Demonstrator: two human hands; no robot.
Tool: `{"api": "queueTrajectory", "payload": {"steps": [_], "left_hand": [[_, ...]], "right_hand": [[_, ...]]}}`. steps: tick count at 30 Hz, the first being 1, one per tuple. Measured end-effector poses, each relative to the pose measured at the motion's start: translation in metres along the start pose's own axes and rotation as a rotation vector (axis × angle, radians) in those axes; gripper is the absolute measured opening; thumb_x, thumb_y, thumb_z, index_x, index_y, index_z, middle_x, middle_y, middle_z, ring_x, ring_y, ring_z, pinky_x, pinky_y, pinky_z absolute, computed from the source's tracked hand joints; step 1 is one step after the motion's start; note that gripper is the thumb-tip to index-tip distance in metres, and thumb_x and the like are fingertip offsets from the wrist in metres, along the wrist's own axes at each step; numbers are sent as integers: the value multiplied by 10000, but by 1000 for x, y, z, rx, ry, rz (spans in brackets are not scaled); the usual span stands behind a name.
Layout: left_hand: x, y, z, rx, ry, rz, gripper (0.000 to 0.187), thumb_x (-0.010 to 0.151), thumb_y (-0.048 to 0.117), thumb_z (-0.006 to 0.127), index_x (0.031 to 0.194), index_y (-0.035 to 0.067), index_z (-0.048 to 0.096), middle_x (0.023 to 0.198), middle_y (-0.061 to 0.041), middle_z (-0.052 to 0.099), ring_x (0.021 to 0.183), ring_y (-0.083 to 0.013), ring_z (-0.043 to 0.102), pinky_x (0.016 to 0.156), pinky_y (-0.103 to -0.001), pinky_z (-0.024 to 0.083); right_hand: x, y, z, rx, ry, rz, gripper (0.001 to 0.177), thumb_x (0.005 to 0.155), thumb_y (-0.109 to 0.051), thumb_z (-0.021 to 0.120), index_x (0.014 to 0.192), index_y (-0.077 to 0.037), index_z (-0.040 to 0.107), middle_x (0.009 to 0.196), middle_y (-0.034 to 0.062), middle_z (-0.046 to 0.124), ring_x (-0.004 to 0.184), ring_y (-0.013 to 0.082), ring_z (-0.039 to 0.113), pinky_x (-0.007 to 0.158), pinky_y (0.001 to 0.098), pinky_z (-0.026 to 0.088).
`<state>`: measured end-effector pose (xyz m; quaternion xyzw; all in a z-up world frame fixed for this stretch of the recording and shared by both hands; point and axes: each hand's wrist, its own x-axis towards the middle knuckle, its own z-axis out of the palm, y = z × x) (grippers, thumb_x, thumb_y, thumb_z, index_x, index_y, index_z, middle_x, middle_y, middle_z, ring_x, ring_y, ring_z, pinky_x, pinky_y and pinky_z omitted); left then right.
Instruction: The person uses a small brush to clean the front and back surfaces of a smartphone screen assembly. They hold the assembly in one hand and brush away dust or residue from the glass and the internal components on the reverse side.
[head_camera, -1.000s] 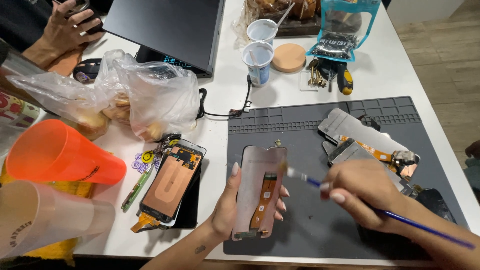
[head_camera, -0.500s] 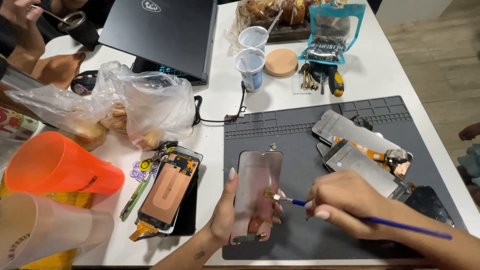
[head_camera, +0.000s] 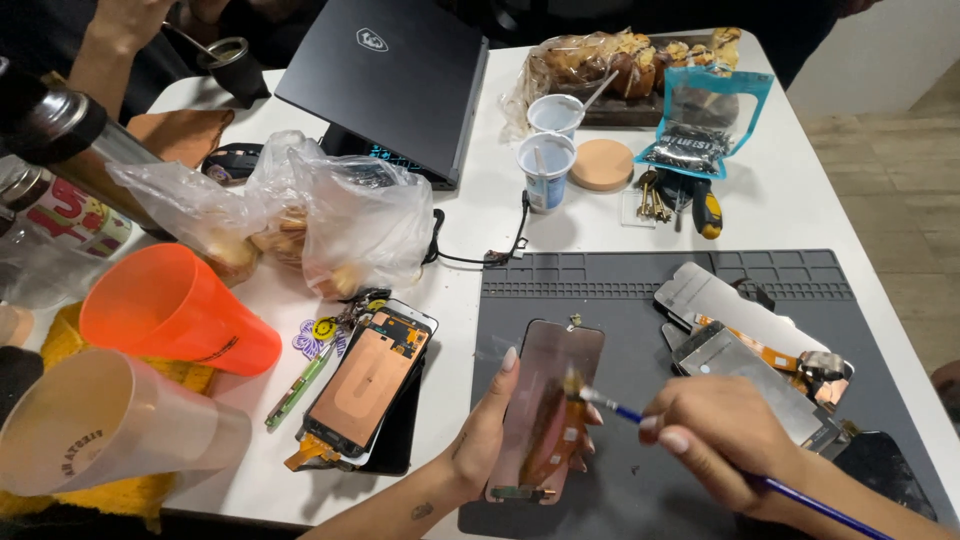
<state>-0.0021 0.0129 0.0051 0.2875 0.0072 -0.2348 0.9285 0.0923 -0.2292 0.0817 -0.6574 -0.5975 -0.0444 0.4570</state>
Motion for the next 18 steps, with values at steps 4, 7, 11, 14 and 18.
{"api": "queueTrajectory", "payload": {"steps": [4,7,11,14,18], "left_hand": [[-3,6,10,121,87,25,938,983,758,333,1282,-75,645,1174,-210,697,940,-285,715,830,-439,634],[-3,0,1,-3,69,-66,866,1004,783,360,1341,21,595,1228,-204,713,983,-317,712,871,-415,584],[0,-4,1,92,82,-71,971,987,821,320,1255,-55,643,1139,-178,686,927,-281,706,796,-399,623],[0,-3,8,79,133,-113,942,1043,776,296,1284,-64,647,1092,-187,693,864,-292,696,732,-390,618],[-4,4,6,-79,93,-281,897,1074,744,330,1362,-48,639,1117,-243,688,883,-340,729,842,-384,557]], "right_hand": [[-3,1,-5,-135,100,185,472,1059,-345,358,836,-119,707,806,22,757,657,192,744,617,291,553],[3,-4,3,82,-66,104,387,1069,-298,396,820,-111,625,782,21,737,575,200,697,540,307,545],[9,1,4,-17,-7,134,364,1056,-346,426,888,-131,667,824,11,751,634,196,726,586,305,540],[23,-10,2,28,-51,94,394,1067,-349,429,806,-133,631,741,6,704,558,198,673,526,309,509],[30,-10,-10,-41,-52,24,386,1081,-321,429,811,-102,597,721,43,605,535,242,511,505,342,397]]}}
